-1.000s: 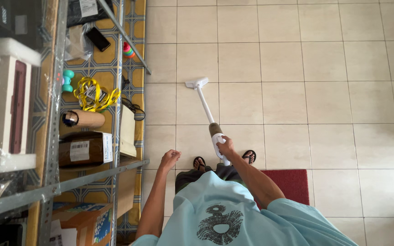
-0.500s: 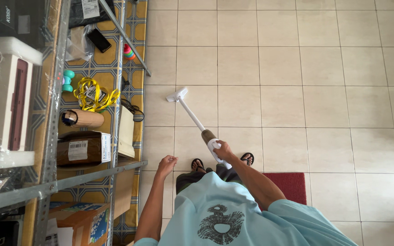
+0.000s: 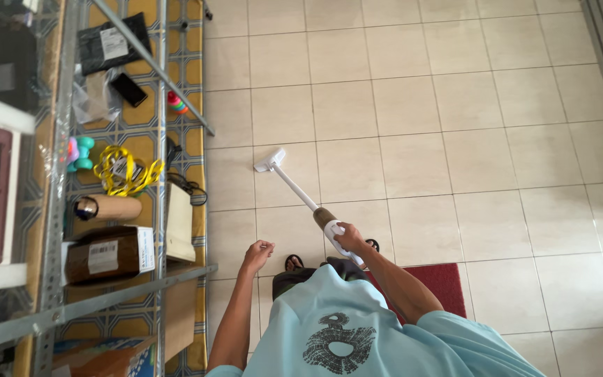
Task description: The person vacuums the tiled floor using a handheld vacuum cleaner.
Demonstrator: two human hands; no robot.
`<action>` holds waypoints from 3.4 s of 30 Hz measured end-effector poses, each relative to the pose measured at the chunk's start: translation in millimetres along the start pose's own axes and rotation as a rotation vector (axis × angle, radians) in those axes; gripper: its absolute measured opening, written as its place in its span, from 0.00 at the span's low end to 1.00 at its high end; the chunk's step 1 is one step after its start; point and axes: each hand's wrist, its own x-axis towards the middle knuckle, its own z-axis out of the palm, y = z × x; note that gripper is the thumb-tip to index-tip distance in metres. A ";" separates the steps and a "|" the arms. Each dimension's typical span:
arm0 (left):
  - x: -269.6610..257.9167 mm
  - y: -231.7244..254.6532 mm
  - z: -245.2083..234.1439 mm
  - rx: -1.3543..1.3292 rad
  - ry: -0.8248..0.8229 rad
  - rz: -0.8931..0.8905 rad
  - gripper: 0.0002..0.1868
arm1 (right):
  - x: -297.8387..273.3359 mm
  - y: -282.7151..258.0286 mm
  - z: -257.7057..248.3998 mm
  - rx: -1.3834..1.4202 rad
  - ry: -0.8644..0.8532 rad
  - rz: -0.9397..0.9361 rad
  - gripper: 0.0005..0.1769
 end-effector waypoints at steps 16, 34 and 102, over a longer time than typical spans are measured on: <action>36.3 72.2 71.7 0.126 -0.117 0.086 0.18 | -9.9 49.4 -111.4 0.169 0.161 0.076 0.36; 86.1 147.4 172.3 0.255 -0.267 0.164 0.18 | -20.3 114.0 -207.0 0.473 0.407 0.218 0.35; 55.0 101.9 115.6 0.216 -0.191 0.113 0.18 | -12.8 94.2 -178.1 0.796 0.634 0.239 0.33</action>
